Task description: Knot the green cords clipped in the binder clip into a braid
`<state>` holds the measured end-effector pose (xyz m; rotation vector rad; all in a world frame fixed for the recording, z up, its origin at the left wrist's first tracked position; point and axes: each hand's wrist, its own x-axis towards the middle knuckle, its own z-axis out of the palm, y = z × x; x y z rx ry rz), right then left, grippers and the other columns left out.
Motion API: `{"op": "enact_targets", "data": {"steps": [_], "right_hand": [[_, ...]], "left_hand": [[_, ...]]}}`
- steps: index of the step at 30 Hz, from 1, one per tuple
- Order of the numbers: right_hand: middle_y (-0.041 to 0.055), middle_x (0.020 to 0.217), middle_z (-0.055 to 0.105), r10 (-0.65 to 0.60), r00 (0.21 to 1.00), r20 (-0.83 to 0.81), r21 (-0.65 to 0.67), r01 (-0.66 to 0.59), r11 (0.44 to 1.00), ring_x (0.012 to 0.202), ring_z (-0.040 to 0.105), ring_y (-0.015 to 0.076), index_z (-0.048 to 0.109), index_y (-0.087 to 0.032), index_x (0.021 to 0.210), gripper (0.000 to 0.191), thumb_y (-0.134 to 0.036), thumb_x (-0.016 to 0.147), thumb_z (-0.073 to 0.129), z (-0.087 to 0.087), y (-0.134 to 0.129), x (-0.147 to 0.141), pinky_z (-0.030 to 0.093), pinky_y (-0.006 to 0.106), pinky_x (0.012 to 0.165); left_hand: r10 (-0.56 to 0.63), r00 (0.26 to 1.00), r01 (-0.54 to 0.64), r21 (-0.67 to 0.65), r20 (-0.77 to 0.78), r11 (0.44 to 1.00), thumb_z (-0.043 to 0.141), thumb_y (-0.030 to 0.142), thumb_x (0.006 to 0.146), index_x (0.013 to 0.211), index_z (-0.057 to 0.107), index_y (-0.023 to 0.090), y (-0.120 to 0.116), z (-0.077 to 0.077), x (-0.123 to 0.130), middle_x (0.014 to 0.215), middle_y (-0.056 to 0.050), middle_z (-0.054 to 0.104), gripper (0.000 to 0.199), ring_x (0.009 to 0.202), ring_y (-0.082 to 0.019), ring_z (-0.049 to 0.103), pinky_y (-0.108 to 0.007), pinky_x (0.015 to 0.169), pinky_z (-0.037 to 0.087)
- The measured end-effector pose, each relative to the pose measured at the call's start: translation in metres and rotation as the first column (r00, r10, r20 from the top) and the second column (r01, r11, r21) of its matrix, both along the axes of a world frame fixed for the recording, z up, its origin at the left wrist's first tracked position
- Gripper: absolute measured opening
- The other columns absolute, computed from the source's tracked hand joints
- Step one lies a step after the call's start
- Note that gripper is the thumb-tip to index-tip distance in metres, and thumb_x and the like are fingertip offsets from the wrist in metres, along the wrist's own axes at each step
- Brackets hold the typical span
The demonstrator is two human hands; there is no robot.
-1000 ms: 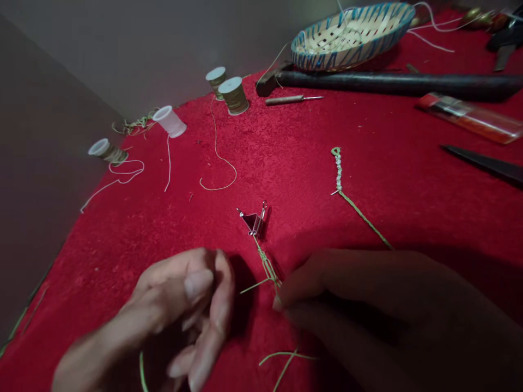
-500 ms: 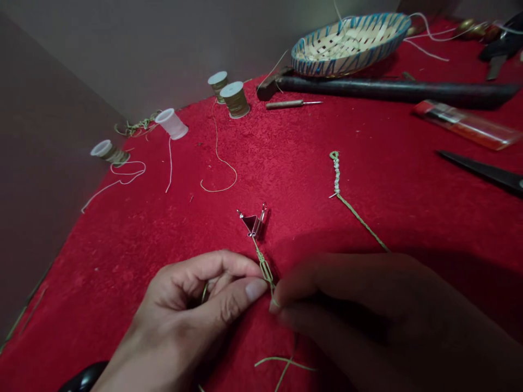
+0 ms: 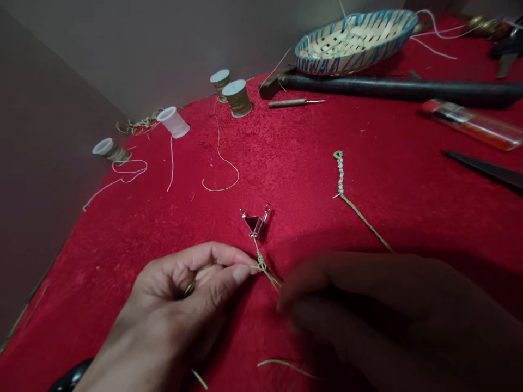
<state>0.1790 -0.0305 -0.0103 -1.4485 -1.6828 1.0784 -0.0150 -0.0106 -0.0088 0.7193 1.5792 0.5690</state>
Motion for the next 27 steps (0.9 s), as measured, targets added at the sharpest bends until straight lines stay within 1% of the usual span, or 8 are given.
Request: {"op": "enact_targets", "data": {"steps": [5, 9, 14, 20, 21, 22, 24, 27], "right_hand": [[-0.0069, 0.086, 0.084, 0.022, 0.998, -0.058, -0.116, -0.028, 0.993, 0.073, 0.081, 0.0181, 0.073, -0.027, 0.078, 0.034, -0.006, 0.093, 0.051, -0.008, 0.001, 0.005, 0.054, 0.017, 0.050], [-0.0204, 0.082, 0.082, 0.179, 0.954, -0.242, 0.184, -0.136, 0.973, 0.056, 0.076, 0.0084, 0.072, -0.040, 0.093, 0.030, -0.011, 0.088, 0.074, -0.020, 0.005, 0.012, 0.046, 0.007, 0.041], [-0.0030, 0.097, 0.085, -0.074, 0.996, -0.053, 0.109, 0.080, 0.991, 0.081, 0.083, 0.0236, 0.075, -0.029, 0.095, 0.024, -0.008, 0.085, 0.074, -0.005, -0.003, 0.014, 0.055, 0.016, 0.048], [-0.0081, 0.067, 0.078, 0.046, 0.932, -0.360, -0.035, -0.063, 0.997, 0.045, 0.068, 0.0137, 0.070, -0.029, 0.074, 0.020, -0.011, 0.073, 0.064, -0.027, 0.008, 0.007, 0.044, 0.014, 0.037], [-0.0088, 0.062, 0.075, -0.016, 0.919, -0.395, -0.035, 0.003, 0.999, 0.043, 0.066, 0.0131, 0.067, -0.028, 0.067, 0.016, -0.013, 0.071, 0.065, -0.028, 0.009, 0.006, 0.036, 0.013, 0.032], [-0.0074, 0.069, 0.078, 0.050, 0.930, -0.364, -0.064, -0.079, 0.995, 0.051, 0.071, 0.0155, 0.070, -0.030, 0.074, 0.018, -0.013, 0.075, 0.065, -0.026, 0.009, 0.006, 0.042, 0.014, 0.036], [-0.0042, 0.078, 0.079, -0.097, 0.963, -0.253, -0.126, 0.067, 0.990, 0.063, 0.073, 0.0170, 0.069, -0.029, 0.083, 0.021, -0.009, 0.083, 0.061, -0.013, 0.006, 0.007, 0.046, 0.018, 0.045], [-0.0038, 0.073, 0.071, -0.093, 0.987, -0.134, -0.256, 0.056, 0.965, 0.067, 0.067, 0.0175, 0.066, -0.027, 0.082, 0.019, -0.011, 0.089, 0.059, 0.008, -0.002, 0.008, 0.049, 0.023, 0.054]], "left_hand": [[-0.011, 1.000, 0.011, -0.001, -0.014, 1.000, 0.095, 0.061, 0.066, 0.068, 0.079, 0.024, -0.003, 0.001, -0.008, 0.045, 0.009, 0.043, 0.040, 0.039, -0.006, 0.026, -0.013, 0.033, 0.024], [-0.001, 0.991, 0.004, 0.020, -0.137, 1.000, 0.092, 0.060, 0.066, 0.073, 0.082, 0.022, 0.001, 0.003, -0.006, 0.043, 0.006, 0.048, 0.039, 0.042, -0.011, 0.038, -0.019, 0.035, 0.029], [-0.008, 0.990, 0.014, 0.046, -0.141, 0.999, 0.087, 0.056, 0.069, 0.080, 0.083, 0.023, 0.021, 0.007, 0.011, 0.037, 0.008, 0.041, 0.036, 0.040, -0.014, 0.041, -0.022, 0.036, 0.027], [-0.014, 0.983, 0.024, 0.053, -0.181, 0.998, 0.086, 0.059, 0.071, 0.077, 0.080, 0.022, 0.010, 0.003, 0.003, 0.038, 0.009, 0.037, 0.038, 0.038, -0.013, 0.035, -0.021, 0.034, 0.024], [-0.018, 0.980, 0.028, 0.049, -0.196, 0.998, 0.086, 0.061, 0.071, 0.075, 0.079, 0.022, 0.005, 0.002, -0.002, 0.038, 0.010, 0.036, 0.039, 0.038, -0.012, 0.033, -0.021, 0.033, 0.024], [-0.020, 0.976, 0.030, 0.044, -0.216, 0.999, 0.085, 0.064, 0.072, 0.074, 0.078, 0.022, 0.001, 0.001, -0.005, 0.039, 0.010, 0.036, 0.042, 0.037, -0.011, 0.030, -0.020, 0.033, 0.023], [-0.031, 0.968, 0.042, 0.037, -0.251, 0.998, 0.086, 0.069, 0.070, 0.071, 0.076, 0.023, -0.004, 0.001, -0.011, 0.042, 0.011, 0.033, 0.047, 0.038, -0.009, 0.024, -0.018, 0.033, 0.023], [-0.032, 0.980, 0.050, 0.088, -0.198, 0.995, 0.088, 0.068, 0.070, 0.069, 0.073, 0.022, -0.004, 0.002, -0.012, 0.047, 0.011, 0.034, 0.048, 0.042, -0.007, 0.020, -0.014, 0.034, 0.021]]}}
